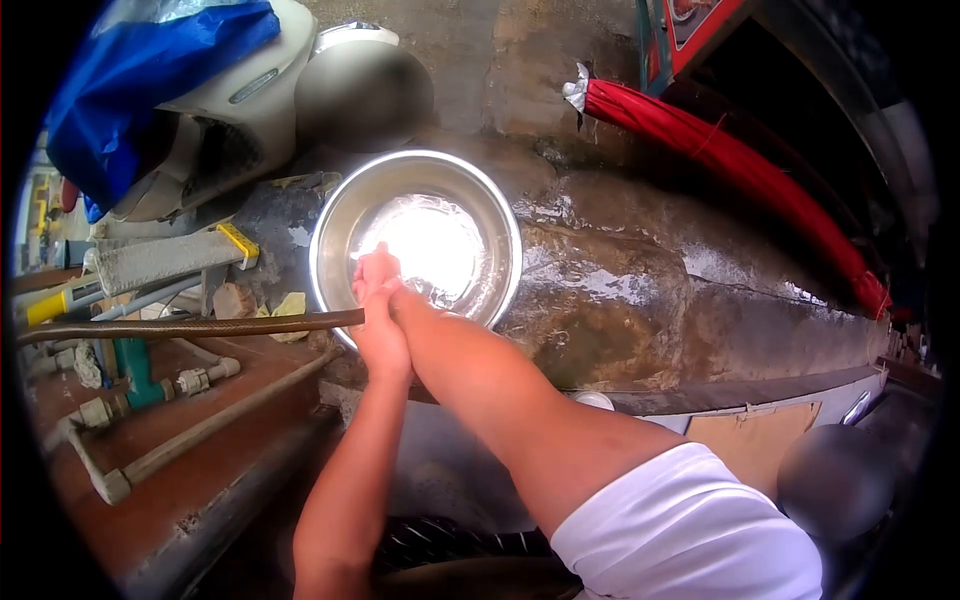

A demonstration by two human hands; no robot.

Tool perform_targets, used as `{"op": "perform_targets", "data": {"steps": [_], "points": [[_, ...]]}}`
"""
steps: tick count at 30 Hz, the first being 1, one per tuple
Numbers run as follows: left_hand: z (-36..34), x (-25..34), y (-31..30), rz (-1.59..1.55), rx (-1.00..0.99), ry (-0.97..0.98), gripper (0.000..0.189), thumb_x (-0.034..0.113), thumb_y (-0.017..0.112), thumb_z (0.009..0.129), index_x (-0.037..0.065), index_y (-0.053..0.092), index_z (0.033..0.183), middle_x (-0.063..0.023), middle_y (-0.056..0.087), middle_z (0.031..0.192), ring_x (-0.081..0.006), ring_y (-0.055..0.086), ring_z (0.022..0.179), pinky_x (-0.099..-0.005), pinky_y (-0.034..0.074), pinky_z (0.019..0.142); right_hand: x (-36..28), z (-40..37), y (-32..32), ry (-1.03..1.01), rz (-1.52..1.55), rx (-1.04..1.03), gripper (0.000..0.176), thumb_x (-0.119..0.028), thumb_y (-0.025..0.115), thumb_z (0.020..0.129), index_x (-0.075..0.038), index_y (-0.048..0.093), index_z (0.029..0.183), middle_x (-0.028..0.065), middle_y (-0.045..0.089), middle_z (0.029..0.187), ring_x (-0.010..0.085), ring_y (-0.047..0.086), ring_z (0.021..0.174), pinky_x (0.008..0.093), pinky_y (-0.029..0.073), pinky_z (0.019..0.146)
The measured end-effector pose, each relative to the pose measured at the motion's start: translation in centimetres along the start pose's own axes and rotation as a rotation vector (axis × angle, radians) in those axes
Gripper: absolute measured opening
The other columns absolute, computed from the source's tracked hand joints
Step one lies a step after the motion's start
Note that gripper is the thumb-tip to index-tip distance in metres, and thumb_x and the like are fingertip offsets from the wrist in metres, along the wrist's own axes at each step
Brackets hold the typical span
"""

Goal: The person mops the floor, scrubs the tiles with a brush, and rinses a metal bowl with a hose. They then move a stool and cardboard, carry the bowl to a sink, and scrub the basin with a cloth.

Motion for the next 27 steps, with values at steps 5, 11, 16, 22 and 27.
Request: {"op": "perform_targets", "data": {"steps": [5,11,16,22,27], "points": [[5.7,-5.1,-3.4,-0.343,0.080,-0.124,0.033,0.020,0.052,0.089,-0.005,0.058,0.110,-0.0120,0.058,0.108,-0.0206,0.056,0.102,-0.0316,0.044,0.090,3.9,-0.4,-1.5,-0.117,-0.366,-0.100,0.023,-0.025,0.050,0.087,-0.006,0.063,0.090,0.0087,0.063,0.089,0.0261,0.058,0.085,0.0426,0.045,0.077],[7.2,-4.9,-7.0,-0.119,0.108,-0.184,0.033,0.029,0.053,0.092,0.000,0.057,0.108,-0.0088,0.060,0.093,-0.0212,0.058,0.088,-0.0345,0.046,0.082,-1.1,-14.5,2.6,-0.410,-0.689,-0.242,0.031,-0.025,0.051,0.089,0.004,0.057,0.101,0.0179,0.061,0.099,0.0283,0.058,0.094,0.0391,0.045,0.087],[9.0,-7.6,-6.5,0.269,-0.089,-0.113,0.040,0.034,0.051,0.093,0.002,0.053,0.117,-0.0108,0.056,0.109,-0.0221,0.053,0.102,-0.0358,0.041,0.091,-5.7,-24.6,7.1,-1.531,-1.275,-0.461,0.040,-0.029,0.062,0.076,0.002,0.055,0.100,0.0251,0.058,0.106,0.0385,0.051,0.108,0.0479,0.038,0.089],[9.4,-14.8,-3.4,0.876,-0.590,-0.021,0.049,0.041,0.048,0.094,0.005,0.049,0.128,-0.0132,0.050,0.129,-0.0231,0.046,0.119,-0.0373,0.034,0.102,-6.3,-20.5,9.8,-0.989,-1.467,-0.599,0.025,-0.022,0.062,0.080,0.003,0.059,0.084,0.0215,0.064,0.077,0.0401,0.063,0.077,0.0469,0.048,0.074],[0.4,-17.9,-0.6,0.549,-1.049,0.018,0.051,0.037,0.053,0.093,0.006,0.046,0.132,-0.0141,0.044,0.139,-0.0233,0.040,0.129,-0.0375,0.031,0.107,-6.3,-22.8,8.8,-0.825,-1.539,-0.717,0.026,-0.024,0.062,0.081,0.002,0.063,0.075,0.0224,0.064,0.075,0.0404,0.063,0.074,0.0475,0.050,0.069]]}}
Point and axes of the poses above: each hand's wrist, its own z-axis towards the middle knuckle, its own y-axis out of the palm, x = y × z, the point moved 9 cm from there along z, towards the middle knuckle
